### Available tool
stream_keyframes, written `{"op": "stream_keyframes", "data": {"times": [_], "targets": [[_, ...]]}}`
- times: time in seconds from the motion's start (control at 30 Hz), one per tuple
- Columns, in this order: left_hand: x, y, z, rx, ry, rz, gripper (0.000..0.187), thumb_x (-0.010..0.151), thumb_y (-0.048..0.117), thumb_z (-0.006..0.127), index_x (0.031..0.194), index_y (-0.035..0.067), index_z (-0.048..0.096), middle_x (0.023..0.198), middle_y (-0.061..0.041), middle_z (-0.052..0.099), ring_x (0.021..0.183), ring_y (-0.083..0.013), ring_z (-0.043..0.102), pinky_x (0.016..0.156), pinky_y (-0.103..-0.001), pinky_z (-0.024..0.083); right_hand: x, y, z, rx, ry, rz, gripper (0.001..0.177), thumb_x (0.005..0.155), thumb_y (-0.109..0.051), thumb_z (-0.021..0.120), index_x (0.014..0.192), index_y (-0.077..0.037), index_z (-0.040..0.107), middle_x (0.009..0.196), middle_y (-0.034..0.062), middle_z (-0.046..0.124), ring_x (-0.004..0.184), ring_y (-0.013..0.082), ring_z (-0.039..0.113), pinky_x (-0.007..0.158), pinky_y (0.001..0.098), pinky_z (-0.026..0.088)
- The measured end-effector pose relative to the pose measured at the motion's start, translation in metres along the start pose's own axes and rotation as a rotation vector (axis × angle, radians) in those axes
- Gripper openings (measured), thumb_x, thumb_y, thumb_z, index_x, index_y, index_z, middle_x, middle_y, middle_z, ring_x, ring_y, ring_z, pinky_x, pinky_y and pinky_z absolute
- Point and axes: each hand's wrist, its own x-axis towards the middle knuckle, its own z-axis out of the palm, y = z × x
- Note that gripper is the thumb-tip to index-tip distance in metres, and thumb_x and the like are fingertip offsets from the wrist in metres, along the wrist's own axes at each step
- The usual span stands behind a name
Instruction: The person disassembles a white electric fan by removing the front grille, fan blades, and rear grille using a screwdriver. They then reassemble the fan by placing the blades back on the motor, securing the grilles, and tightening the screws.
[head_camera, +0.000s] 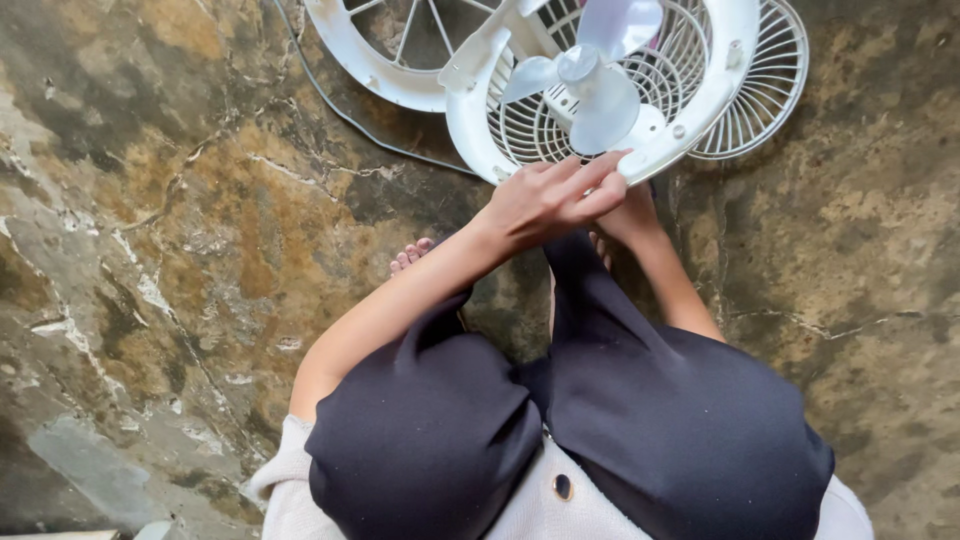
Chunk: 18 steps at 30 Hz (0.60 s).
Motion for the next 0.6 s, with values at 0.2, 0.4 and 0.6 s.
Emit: {"op": "stream_keyframes", "data": {"times": [0.2,0.4,0.6], "targets": [[-0.005,0.006,0.010,0.099,0.014,0.086,0.016,0.097,0.017,0.063,0.105,0.016,0.050,0.129,-0.003,0.068,0.066,-0.0055,0.061,0.051,-0.020,0.053,-0.004,0.041,0.012,-0.213,-0.034,-0.158,0.021,0.090,-0.021,0.069,0.093,-0.001,0.063,0.086,0.0146,0.064,0.081,0.0297,0.063,0.072,0.0453,0.049],[-0.012,0.000,0.013,-0.061,0.024,-0.028,0.018,0.106,0.020,0.061,0.119,0.010,0.052,0.132,-0.004,0.065,0.076,-0.0079,0.063,0.060,-0.022,0.056,-0.003,0.014,-0.027,-0.320,-0.184,-0.074,0.017,0.095,-0.014,0.062,0.106,-0.001,0.066,0.101,0.0148,0.070,0.093,0.0290,0.067,0.084,0.0435,0.053],[-0.013,0.006,0.004,0.041,0.038,0.094,0.015,0.100,0.023,0.060,0.111,0.016,0.052,0.122,-0.002,0.067,0.072,-0.0101,0.063,0.052,-0.023,0.051,0.018,-0.075,-0.189,-0.951,-0.014,-0.040,0.012,0.103,-0.012,0.066,0.101,-0.001,0.069,0.091,0.0148,0.069,0.082,0.0275,0.064,0.081,0.0436,0.049]]}}
